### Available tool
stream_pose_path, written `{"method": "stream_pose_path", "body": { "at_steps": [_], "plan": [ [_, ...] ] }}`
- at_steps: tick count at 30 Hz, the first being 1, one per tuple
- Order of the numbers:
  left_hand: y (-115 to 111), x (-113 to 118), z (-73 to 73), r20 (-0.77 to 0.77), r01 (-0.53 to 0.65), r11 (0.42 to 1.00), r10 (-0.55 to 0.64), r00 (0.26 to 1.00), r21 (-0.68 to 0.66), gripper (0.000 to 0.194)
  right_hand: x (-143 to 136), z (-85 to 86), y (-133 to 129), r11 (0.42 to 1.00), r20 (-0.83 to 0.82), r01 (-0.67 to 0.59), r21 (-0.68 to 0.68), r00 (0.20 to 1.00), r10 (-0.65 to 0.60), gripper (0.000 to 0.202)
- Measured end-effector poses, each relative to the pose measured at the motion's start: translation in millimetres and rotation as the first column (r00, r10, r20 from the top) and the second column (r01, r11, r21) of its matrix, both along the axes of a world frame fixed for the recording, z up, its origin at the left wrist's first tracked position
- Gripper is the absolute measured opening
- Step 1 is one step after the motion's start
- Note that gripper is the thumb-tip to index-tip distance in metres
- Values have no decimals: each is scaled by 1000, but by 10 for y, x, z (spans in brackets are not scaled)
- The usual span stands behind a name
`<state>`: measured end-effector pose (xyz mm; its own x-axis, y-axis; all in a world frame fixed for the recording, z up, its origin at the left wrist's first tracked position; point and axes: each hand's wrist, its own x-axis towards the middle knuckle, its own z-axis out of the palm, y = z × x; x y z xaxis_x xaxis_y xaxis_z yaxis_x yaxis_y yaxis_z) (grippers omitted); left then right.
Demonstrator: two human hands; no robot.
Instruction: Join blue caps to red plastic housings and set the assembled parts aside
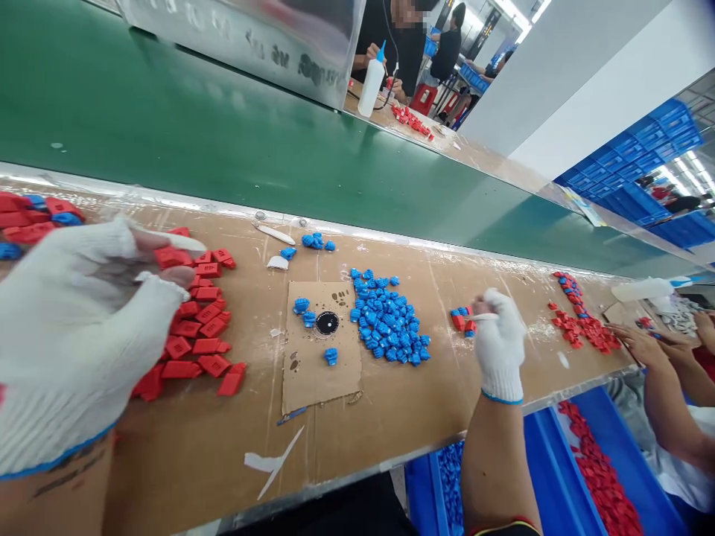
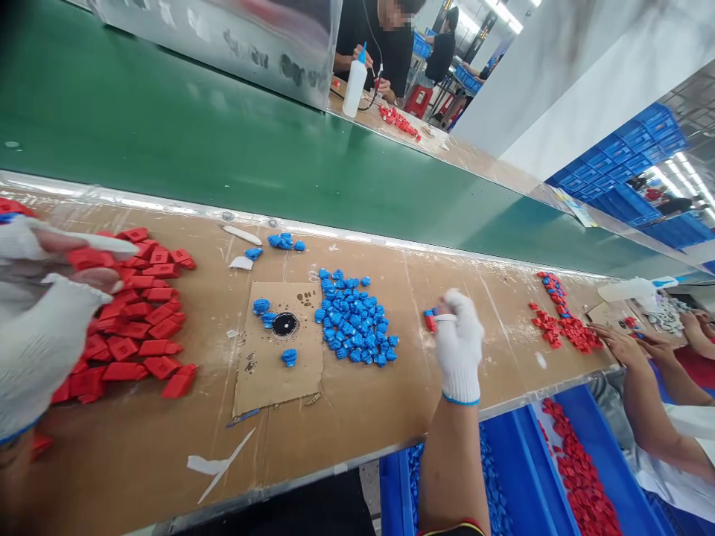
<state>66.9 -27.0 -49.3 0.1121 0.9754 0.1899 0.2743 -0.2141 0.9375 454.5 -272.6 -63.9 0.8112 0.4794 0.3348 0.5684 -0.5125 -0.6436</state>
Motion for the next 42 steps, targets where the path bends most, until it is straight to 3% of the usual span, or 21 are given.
{"method": "stream_pose_path", "body": {
  "at_steps": [1, 2, 4, 6, 10, 13, 17, 20, 22, 24, 25, 27, 30, 32, 34, 38, 42],
  "plan": [
    [-61, 85, 38, 97, -9, 999, 13, 995, -39, 34, -96, 26, 95, 985, -15, -158, -74, 987, 157, 24],
    [-112, 160, 59, 162, -4, 998, 13, 987, -57, 35, -189, 48, 198, 934, -23, -312, -174, 950, 312, 15],
    [-176, 266, 49, 238, 58, 996, -39, 970, -73, 29, -342, 80, 406, 756, -16, -494, -429, 841, 540, 5],
    [-200, 315, -7, 301, 161, 984, -130, 945, -81, 22, -427, 92, 589, 607, 7, -494, -623, 771, 636, 13],
    [-219, 344, -122, 473, 361, 920, -252, 844, -155, 27, -434, 86, 803, 525, 9, -497, -691, 720, 694, 21],
    [-243, 381, -150, 528, 436, 874, -272, 804, -215, 21, -402, 81, 872, 483, 16, -519, -705, 669, 743, 27],
    [-270, 440, -140, 640, 497, 828, -237, 731, -261, 26, -374, 41, 912, 484, -17, -548, -682, 673, 739, 21],
    [-279, 468, -148, 674, 500, 823, -209, 708, -269, 33, -352, -1, 892, 545, 5, -552, -631, 700, 714, 29],
    [-277, 479, -175, 680, 508, 822, -220, 700, -257, 34, -359, 8, 871, 610, 17, -599, -519, 706, 708, 29],
    [-269, 488, -213, 697, 531, 812, -235, 677, -242, 32, -414, 69, 872, 638, 11, -675, -371, 684, 729, 25],
    [-265, 492, -230, 710, 543, 805, -238, 663, -238, 32, -465, 118, 887, 622, 8, -718, -313, 653, 757, 23],
    [-259, 501, -258, 729, 555, 797, -231, 644, -238, 33, -609, 235, 951, 536, 11, -804, -256, 552, 834, 22],
    [-251, 508, -277, 722, 555, 798, -240, 649, -234, 32, -862, 388, 1101, 330, 23, -911, -249, 335, 942, 25],
    [-244, 504, -281, 710, 563, 796, -262, 654, -224, 29, -1000, 438, 1189, 234, 3, -938, -257, 242, 970, 27],
    [-238, 495, -282, 700, 572, 791, -282, 656, -217, 26, -1092, 446, 1241, 234, -34, -929, -288, 254, 967, 27],
    [-235, 487, -268, 686, 566, 794, -285, 669, -222, 26, -1174, 408, 1251, 326, -103, -873, -362, 385, 917, 30],
    [-241, 503, -256, 708, 568, 791, -265, 655, -230, 25, -1223, 404, 1259, 299, -197, -869, -395, 398, 896, 30]
  ]
}}
